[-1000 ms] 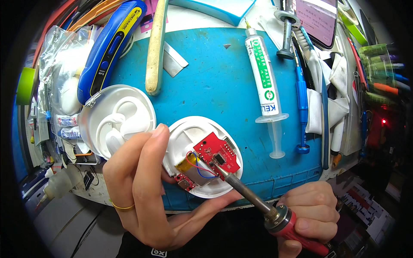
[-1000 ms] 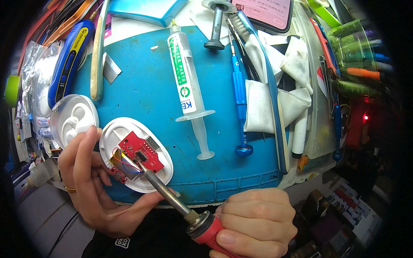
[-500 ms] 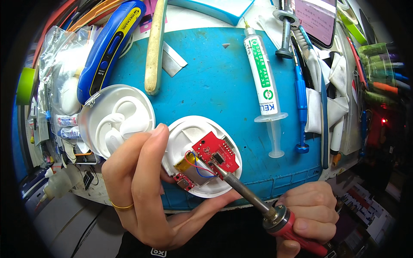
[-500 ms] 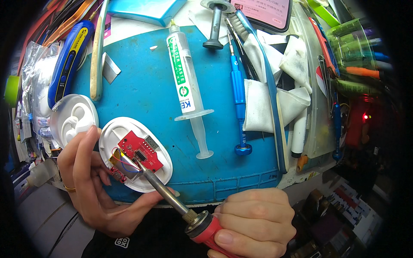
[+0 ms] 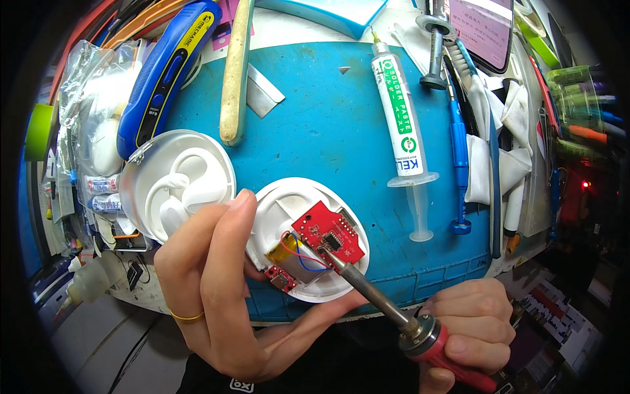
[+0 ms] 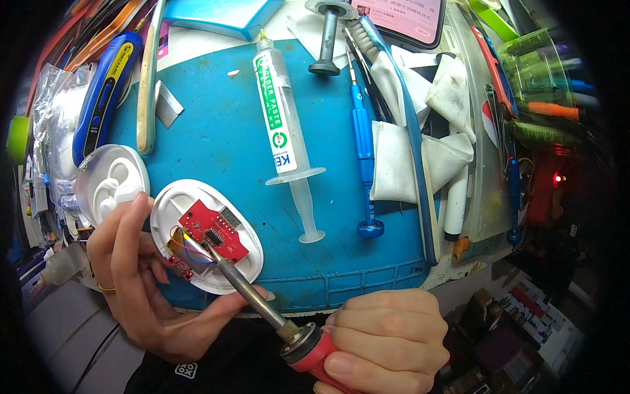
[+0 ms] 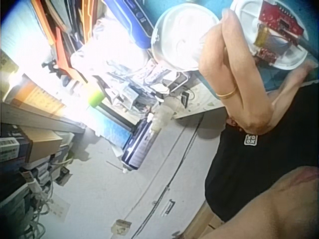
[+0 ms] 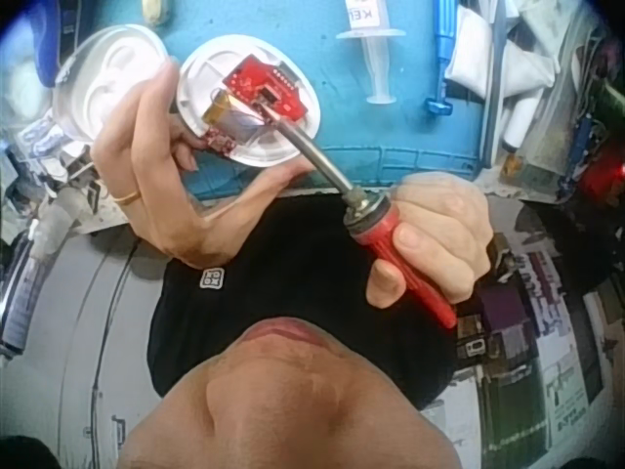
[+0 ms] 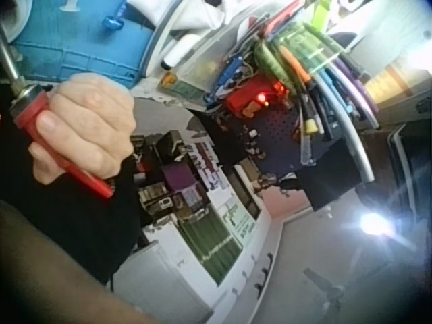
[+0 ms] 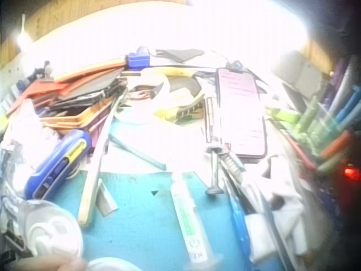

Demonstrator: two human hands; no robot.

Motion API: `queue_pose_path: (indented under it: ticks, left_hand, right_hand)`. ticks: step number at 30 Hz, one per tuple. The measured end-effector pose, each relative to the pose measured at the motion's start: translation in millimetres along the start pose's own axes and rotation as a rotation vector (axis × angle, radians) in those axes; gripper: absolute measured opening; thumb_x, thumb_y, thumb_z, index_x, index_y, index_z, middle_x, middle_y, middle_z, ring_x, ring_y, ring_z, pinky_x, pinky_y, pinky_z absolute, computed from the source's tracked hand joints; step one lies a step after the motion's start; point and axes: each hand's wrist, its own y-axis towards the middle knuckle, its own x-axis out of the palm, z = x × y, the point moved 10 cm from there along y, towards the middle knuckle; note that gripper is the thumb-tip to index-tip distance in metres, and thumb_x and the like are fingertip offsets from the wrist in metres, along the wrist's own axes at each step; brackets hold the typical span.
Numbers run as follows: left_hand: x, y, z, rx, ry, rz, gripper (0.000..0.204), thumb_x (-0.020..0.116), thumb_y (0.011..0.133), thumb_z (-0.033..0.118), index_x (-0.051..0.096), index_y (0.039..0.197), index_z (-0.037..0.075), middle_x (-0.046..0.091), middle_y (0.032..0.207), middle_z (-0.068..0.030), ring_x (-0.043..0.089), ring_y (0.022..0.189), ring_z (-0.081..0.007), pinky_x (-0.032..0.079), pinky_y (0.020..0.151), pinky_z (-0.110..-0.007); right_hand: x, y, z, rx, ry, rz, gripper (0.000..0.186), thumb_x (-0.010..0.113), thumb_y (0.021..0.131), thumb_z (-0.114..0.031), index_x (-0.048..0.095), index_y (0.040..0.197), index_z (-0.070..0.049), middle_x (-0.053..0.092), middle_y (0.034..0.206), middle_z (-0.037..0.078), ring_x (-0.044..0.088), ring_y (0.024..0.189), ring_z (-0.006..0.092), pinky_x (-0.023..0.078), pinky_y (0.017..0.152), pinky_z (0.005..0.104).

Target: The person solders a small red circuit board inside a white earbud charging case. They use a soldering iron and tweezers to attach components, and apply flux from a syringe to the board. The person repeatedly heats and adjusts connections on the board throughout the clip.

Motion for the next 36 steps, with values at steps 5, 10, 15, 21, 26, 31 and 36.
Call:
queue_pose_path:
  ticks: [5, 10, 15, 21, 26, 31, 36]
  left_hand:
    - [-1.3, 0.0, 0.8, -0.005, 0.016, 0.009, 0.118, 0.103, 0.053, 0.055, 0.054, 0.145, 0.0, 0.055, 0.13, -0.0116, 0.05, 0.081, -0.0085, 0.04, 0.06, -0.022]
    - [-1.5, 0.3, 1.3, -0.012, 0.025, 0.012, 0.118, 0.102, 0.052, 0.057, 0.055, 0.144, 0.0, 0.056, 0.128, -0.0114, 0.05, 0.08, -0.0087, 0.039, 0.059, -0.022]
    - [-1.4, 0.8, 1.2, -0.016, 0.01, 0.019, 0.117, 0.102, 0.051, 0.057, 0.056, 0.142, 0.0, 0.056, 0.126, -0.011, 0.049, 0.079, -0.0089, 0.039, 0.059, -0.023]
    - [-1.6, 1.2, 1.2, -0.014, 0.015, 0.022, 0.117, 0.103, 0.051, 0.056, 0.056, 0.142, -0.001, 0.056, 0.125, -0.0109, 0.048, 0.078, -0.0091, 0.039, 0.059, -0.023]
    - [-1.4, 0.7, 1.9, -0.013, 0.036, 0.022, 0.118, 0.104, 0.049, 0.055, 0.056, 0.142, 0.0, 0.056, 0.125, -0.011, 0.048, 0.078, -0.0097, 0.039, 0.059, -0.024]
    - [-1.1, 1.1, 1.8, -0.008, 0.032, 0.03, 0.119, 0.104, 0.047, 0.055, 0.056, 0.142, 0.0, 0.056, 0.124, -0.011, 0.049, 0.078, -0.0103, 0.039, 0.059, -0.024]
    - [-1.3, 1.1, 2.2, -0.021, 0.021, 0.025, 0.12, 0.104, 0.047, 0.055, 0.056, 0.142, 0.0, 0.056, 0.125, -0.0107, 0.048, 0.078, -0.0104, 0.039, 0.059, -0.024]
  right_hand:
    - [1.5, -1.1, -2.0, -0.003, -0.029, 0.01, 0.032, 0.067, 0.099, -0.023, 0.058, 0.112, 0.004, 0.067, 0.08, 0.015, 0.063, 0.057, 0.0248, 0.052, 0.051, 0.0352]
    - [1.8, -2.8, -3.5, -0.035, -0.051, 0.03, 0.031, 0.067, 0.099, -0.023, 0.058, 0.112, 0.004, 0.066, 0.079, 0.014, 0.063, 0.057, 0.0246, 0.052, 0.05, 0.0345]
    - [2.0, -3.3, -5.1, -0.067, -0.074, 0.033, 0.03, 0.066, 0.1, -0.023, 0.058, 0.111, 0.004, 0.066, 0.079, 0.014, 0.063, 0.057, 0.0242, 0.053, 0.049, 0.0344]
    - [3.1, -3.6, -5.4, -0.062, -0.079, 0.037, 0.03, 0.065, 0.1, -0.023, 0.058, 0.111, 0.004, 0.066, 0.078, 0.014, 0.063, 0.057, 0.0236, 0.053, 0.049, 0.034]
    - [2.5, -4.2, -5.1, -0.06, -0.073, 0.049, 0.03, 0.065, 0.101, -0.024, 0.057, 0.11, 0.003, 0.066, 0.077, 0.014, 0.064, 0.057, 0.0237, 0.053, 0.049, 0.0339]
    - [2.3, -4.6, -5.5, -0.069, -0.083, 0.052, 0.031, 0.065, 0.101, -0.025, 0.057, 0.11, 0.003, 0.066, 0.077, 0.014, 0.064, 0.057, 0.0237, 0.054, 0.049, 0.0339]
    - [2.7, -4.7, -5.7, -0.061, -0.086, 0.056, 0.03, 0.065, 0.101, -0.024, 0.057, 0.11, 0.003, 0.066, 0.078, 0.013, 0.064, 0.057, 0.0236, 0.054, 0.05, 0.0338]
